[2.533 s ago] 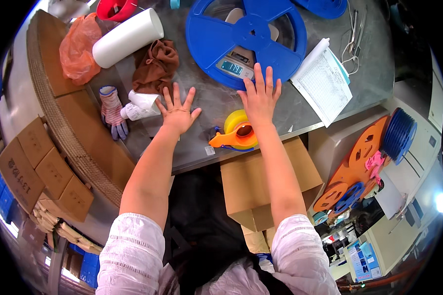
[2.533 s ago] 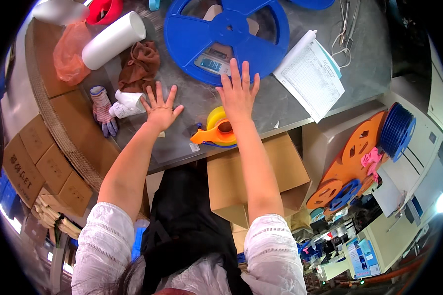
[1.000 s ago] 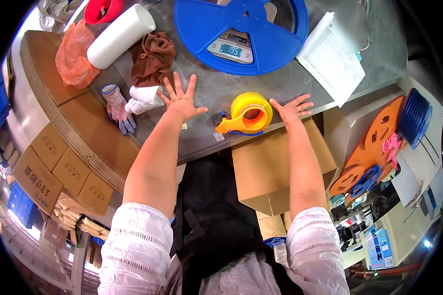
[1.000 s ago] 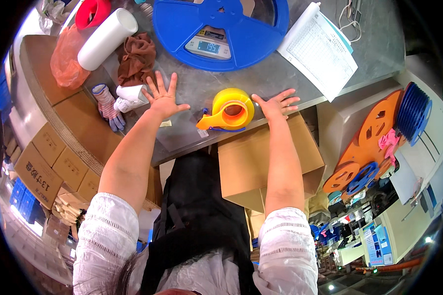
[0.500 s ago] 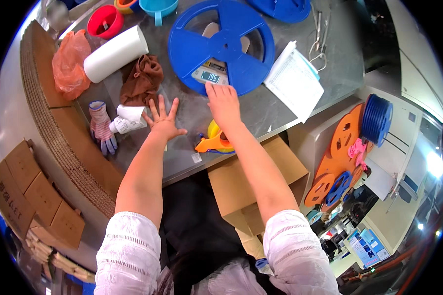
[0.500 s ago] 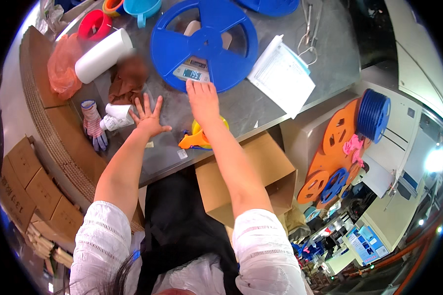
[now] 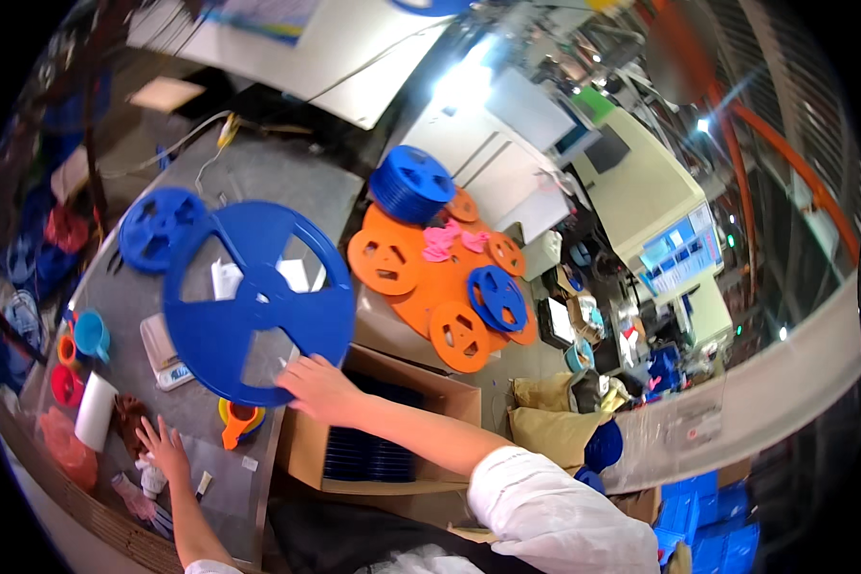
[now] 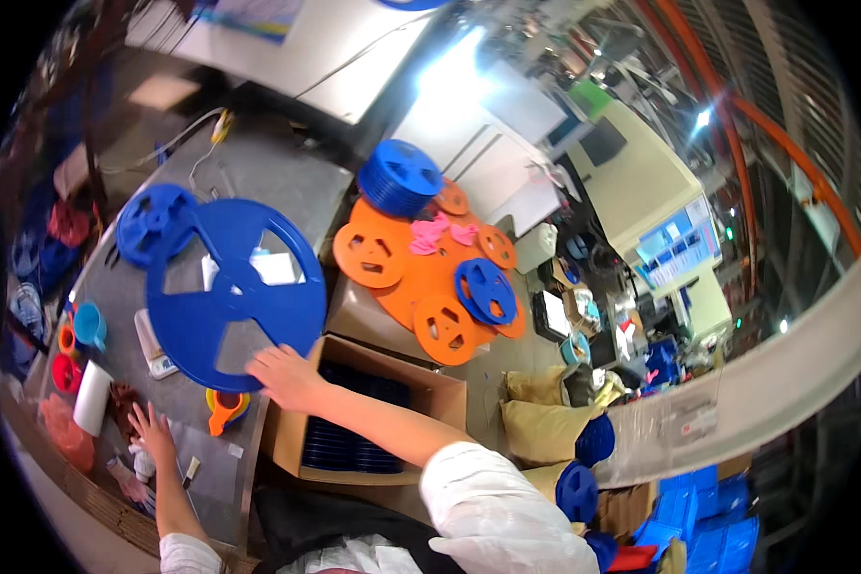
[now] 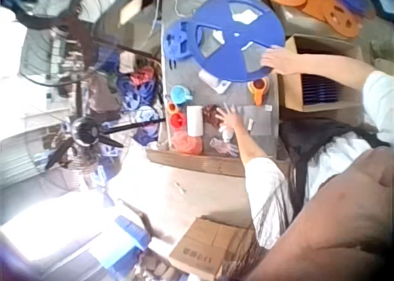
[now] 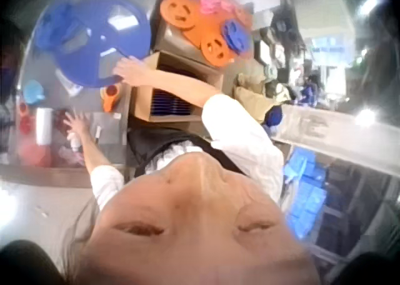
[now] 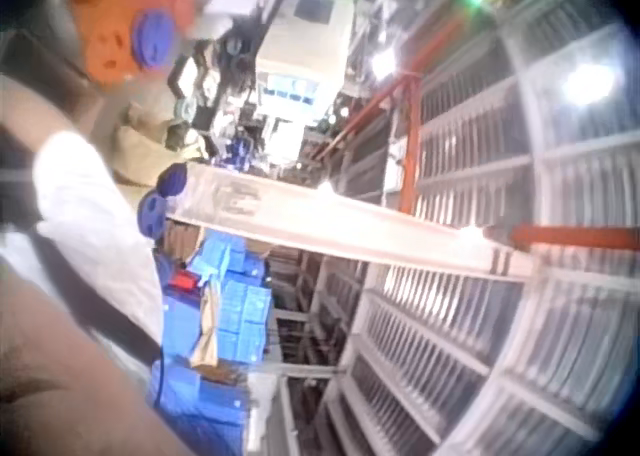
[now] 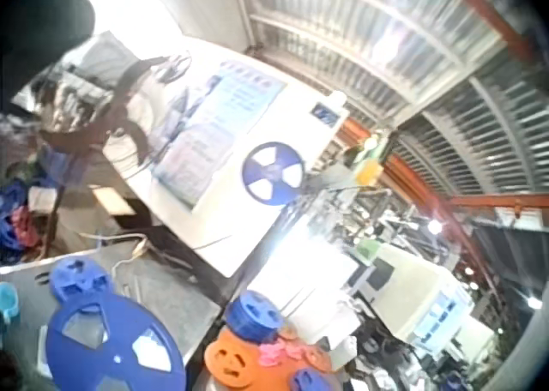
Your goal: The person picks up blue plastic spools, stacks them, and places them into a cardboard box. They then close the box flaps and seal the box with packing tape using a handheld dispenser.
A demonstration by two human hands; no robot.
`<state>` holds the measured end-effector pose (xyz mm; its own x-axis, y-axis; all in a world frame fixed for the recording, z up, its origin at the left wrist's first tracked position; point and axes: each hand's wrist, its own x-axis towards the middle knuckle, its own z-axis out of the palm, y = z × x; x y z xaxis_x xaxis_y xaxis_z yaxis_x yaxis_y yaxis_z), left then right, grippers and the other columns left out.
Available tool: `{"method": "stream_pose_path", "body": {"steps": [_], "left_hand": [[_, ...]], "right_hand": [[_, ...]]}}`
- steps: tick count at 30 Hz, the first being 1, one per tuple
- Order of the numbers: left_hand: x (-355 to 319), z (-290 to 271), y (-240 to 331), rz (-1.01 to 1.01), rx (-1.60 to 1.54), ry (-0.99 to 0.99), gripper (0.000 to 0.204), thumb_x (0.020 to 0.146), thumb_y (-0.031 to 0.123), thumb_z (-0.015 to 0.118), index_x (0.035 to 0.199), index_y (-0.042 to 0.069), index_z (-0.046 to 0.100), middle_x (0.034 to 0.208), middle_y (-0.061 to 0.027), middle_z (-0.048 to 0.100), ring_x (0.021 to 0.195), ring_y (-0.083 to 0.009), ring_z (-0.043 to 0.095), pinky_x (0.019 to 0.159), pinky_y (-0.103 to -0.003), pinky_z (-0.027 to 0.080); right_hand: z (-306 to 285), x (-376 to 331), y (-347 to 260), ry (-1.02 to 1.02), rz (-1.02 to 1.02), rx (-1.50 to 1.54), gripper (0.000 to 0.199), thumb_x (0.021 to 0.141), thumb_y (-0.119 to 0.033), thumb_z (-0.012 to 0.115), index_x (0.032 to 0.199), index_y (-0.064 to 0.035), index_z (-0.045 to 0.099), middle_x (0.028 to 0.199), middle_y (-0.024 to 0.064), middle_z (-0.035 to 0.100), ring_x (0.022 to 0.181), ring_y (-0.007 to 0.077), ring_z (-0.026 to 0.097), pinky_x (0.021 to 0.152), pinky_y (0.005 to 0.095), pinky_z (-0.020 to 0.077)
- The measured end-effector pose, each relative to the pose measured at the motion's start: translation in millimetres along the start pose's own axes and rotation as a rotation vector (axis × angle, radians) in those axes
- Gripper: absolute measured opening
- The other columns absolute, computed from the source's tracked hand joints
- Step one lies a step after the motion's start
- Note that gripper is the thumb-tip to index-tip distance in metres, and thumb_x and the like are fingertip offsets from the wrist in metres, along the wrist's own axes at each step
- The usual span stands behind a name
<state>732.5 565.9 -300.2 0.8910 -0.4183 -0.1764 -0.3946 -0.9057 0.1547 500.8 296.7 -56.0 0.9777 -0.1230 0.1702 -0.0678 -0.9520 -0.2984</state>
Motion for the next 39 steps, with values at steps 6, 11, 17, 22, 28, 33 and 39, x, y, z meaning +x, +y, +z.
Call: {"method": "stream_pose_path", "body": {"steps": [6, 11, 17, 22, 28, 33, 39], "left_hand": [[-168.4, 21.9, 39.2, 0.341, -0.468, 0.132, 0.058, 0.085, 0.004, 0.054, 0.140, 0.009, 0.037, 0.152, -0.0137, 0.022, 0.136, -0.0333, 0.029, 0.108, -0.047, 0.029], [-433.2, -6.7, 130.4, 0.522, -0.167, -0.504, 0.045, 0.084, 0.015, 0.056, 0.124, -0.002, 0.049, 0.123, -0.0184, 0.053, 0.122, -0.0351, 0.046, 0.101, -0.042, 0.040], [-521.1, -36.7, 209.2, 0.928, -0.026, -0.934, 0.043, 0.084, 0.016, 0.056, 0.123, -0.002, 0.050, 0.122, -0.0185, 0.054, 0.121, -0.0349, 0.047, 0.100, -0.042, 0.040], [-558.1, -45.7, 253.8, 0.997, 0.003, -0.952, 0.042, 0.084, 0.016, 0.056, 0.121, -0.001, 0.051, 0.121, -0.0185, 0.055, 0.120, -0.0346, 0.047, 0.100, -0.042, 0.040], [-579.9, -46.2, 328.6, 1.019, -0.004, -0.963, 0.040, 0.083, 0.016, 0.056, 0.120, -0.001, 0.052, 0.120, -0.0186, 0.055, 0.119, -0.0344, 0.048, 0.099, -0.042, 0.041], [-569.5, -45.4, 387.9, 0.991, -0.054, -0.973, 0.039, 0.083, 0.016, 0.056, 0.119, 0.000, 0.053, 0.119, -0.0186, 0.056, 0.118, -0.0341, 0.049, 0.098, -0.042, 0.041], [-549.2, -29.7, 451.6, 0.904, -0.152, -1.019, 0.037, 0.083, 0.016, 0.056, 0.117, 0.000, 0.054, 0.118, -0.0187, 0.057, 0.117, -0.0339, 0.050, 0.097, -0.042, 0.042]], "right_hand": [[-126.0, -326.5, -98.7, 0.529, 0.589, 0.075, 0.023, 0.079, -0.021, 0.069, 0.094, -0.0049, 0.061, 0.081, 0.0119, 0.056, 0.081, 0.0316, 0.055, 0.070, 0.0381, 0.0442], [-107.5, -583.9, -215.3, 0.591, 1.471, 0.222, 0.030, 0.086, -0.035, 0.058, 0.085, -0.0051, 0.063, 0.079, 0.0148, 0.061, 0.075, 0.0338, 0.059, 0.066, 0.0406, 0.0451], [-16.5, -739.6, -345.8, 0.639, 1.961, 0.292, 0.041, 0.090, -0.047, 0.049, 0.099, -0.0089, 0.060, 0.102, 0.0200, 0.064, 0.096, 0.0349, 0.061, 0.083, 0.0450, 0.0446], [10.8, -761.3, -342.0, 0.722, 1.765, 0.530, 0.035, 0.090, -0.042, 0.052, 0.094, -0.0081, 0.060, 0.095, 0.0203, 0.064, 0.085, 0.0397, 0.059, 0.072, 0.0472, 0.0434], [-18.7, -773.7, -294.2, 0.733, 1.607, 0.477, 0.034, 0.090, -0.040, 0.051, 0.093, -0.0077, 0.060, 0.094, 0.0208, 0.064, 0.084, 0.0409, 0.058, 0.070, 0.0472, 0.0431], [-56.0, -786.2, -215.5, 0.707, 1.476, 0.346, 0.036, 0.089, -0.042, 0.052, 0.097, -0.0092, 0.062, 0.095, 0.0216, 0.063, 0.088, 0.0420, 0.057, 0.075, 0.0475, 0.0447], [-56.2, -785.2, -101.5, 0.634, 1.281, 0.061, 0.050, 0.090, -0.040, 0.054, 0.131, -0.0112, 0.050, 0.106, 0.0202, 0.064, 0.102, 0.0335, 0.059, 0.086, 0.0480, 0.0443]]}}
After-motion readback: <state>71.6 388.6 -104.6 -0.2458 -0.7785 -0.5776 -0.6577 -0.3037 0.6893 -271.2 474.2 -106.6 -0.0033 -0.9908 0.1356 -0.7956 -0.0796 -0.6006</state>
